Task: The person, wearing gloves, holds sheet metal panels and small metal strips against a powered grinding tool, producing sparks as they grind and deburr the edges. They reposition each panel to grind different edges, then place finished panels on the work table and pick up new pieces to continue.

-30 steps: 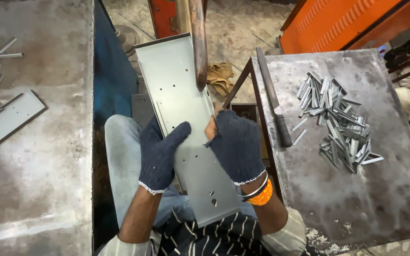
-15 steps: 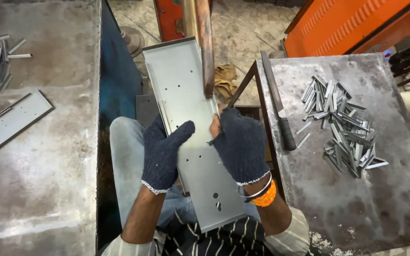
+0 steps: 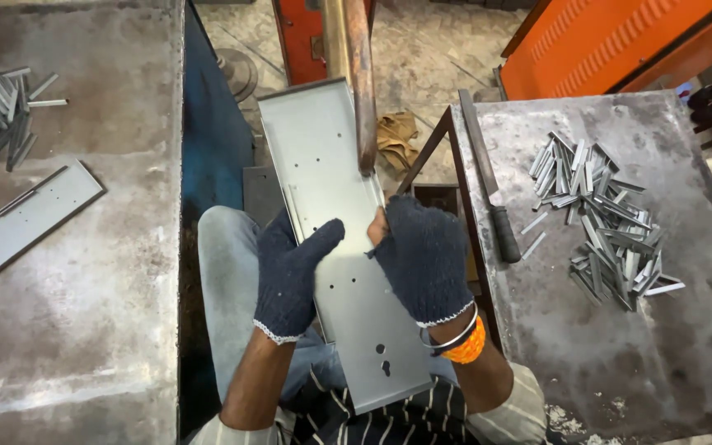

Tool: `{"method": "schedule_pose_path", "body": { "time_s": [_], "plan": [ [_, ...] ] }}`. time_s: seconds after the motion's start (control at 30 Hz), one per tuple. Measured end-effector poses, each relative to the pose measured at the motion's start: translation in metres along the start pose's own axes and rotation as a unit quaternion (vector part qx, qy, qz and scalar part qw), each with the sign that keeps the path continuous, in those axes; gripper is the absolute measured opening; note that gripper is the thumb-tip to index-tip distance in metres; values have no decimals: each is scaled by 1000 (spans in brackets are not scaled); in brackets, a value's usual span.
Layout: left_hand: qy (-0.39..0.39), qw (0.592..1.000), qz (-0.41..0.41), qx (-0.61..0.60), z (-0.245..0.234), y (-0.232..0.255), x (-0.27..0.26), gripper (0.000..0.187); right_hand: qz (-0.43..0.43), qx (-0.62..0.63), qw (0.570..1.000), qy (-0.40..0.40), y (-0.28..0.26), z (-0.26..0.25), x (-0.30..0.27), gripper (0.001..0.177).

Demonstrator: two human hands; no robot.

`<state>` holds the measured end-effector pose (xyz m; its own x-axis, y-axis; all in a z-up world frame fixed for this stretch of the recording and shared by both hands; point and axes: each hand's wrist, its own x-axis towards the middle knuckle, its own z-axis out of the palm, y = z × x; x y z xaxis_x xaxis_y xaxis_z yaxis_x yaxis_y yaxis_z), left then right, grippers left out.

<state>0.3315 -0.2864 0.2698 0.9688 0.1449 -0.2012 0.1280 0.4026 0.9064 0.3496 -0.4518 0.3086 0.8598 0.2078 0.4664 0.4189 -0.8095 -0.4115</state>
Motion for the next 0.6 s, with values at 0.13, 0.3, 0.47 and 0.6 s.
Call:
{"method": "schedule_pose_path", "body": {
  "time_s": [0.13,0.3,0.47,0.6],
  "plan": [
    [2,1000,14,22,0,5,-3,34,15,9,999,-32,-9,-8,-1,18],
    [-20,999,31,8,2,6,1,33,21,-31,999,-2,-2,-2,-5,24],
    [-43,998,43,16,5,21,36,33,18,-28,999,-35,-7,-21,12,24],
    [-54,996,62,37,1,40,65,33,-6,11,998,-61,-3,-19,16,14]
  ]
}}
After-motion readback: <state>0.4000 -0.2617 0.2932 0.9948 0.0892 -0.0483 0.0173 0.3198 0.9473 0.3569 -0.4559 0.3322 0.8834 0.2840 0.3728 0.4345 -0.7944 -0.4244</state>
